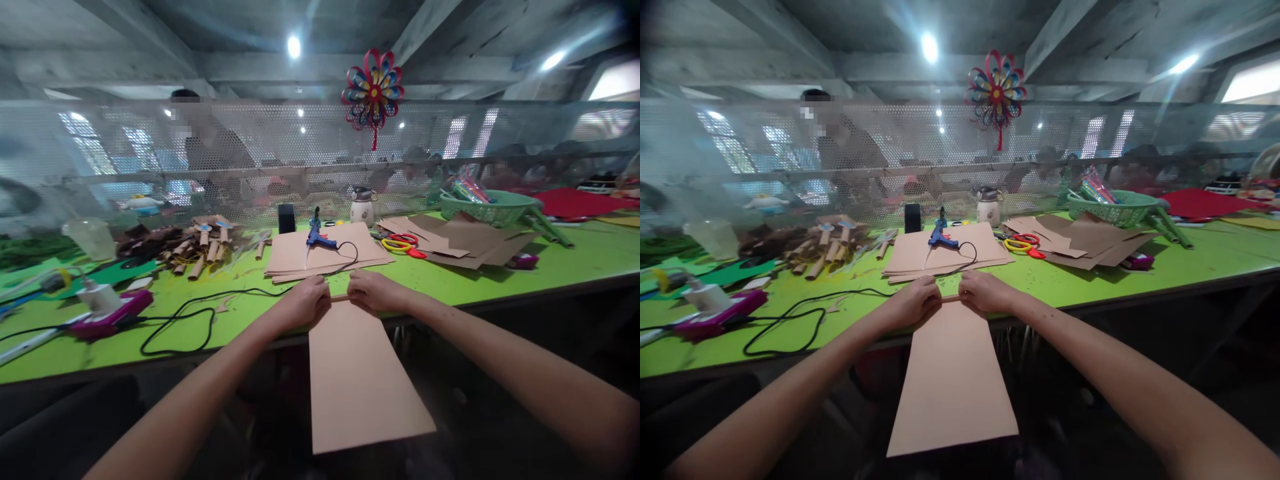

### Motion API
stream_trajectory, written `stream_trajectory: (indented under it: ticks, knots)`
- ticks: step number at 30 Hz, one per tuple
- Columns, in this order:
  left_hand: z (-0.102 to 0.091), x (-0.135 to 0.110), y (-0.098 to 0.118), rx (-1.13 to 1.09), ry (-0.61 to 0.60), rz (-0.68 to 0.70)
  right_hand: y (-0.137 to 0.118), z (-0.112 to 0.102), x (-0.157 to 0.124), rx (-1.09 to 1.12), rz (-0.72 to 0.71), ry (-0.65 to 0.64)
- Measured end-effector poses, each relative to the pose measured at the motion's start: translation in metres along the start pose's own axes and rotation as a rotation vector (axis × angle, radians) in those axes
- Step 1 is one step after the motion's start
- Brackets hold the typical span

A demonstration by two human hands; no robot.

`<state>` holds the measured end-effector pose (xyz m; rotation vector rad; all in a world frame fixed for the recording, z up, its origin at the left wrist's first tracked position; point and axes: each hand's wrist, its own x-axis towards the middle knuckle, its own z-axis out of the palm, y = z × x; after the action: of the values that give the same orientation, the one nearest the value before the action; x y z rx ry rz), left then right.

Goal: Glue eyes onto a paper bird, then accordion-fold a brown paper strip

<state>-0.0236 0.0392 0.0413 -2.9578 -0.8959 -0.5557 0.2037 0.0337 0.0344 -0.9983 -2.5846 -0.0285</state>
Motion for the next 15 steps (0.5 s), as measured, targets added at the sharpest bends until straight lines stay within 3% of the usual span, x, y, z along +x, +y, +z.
stream_trajectory:
  ticks: [7,15]
  knots:
    - [-0.007,-0.014,-0.004,0.036,0.005,0.005,0.000,-0.008,-0.007,-0.078,0.018,-0.090]
    - [-0.009,-0.018,0.005,0.235,-0.004,0.027,0.002,-0.013,-0.019,-0.205,-0.096,-0.104]
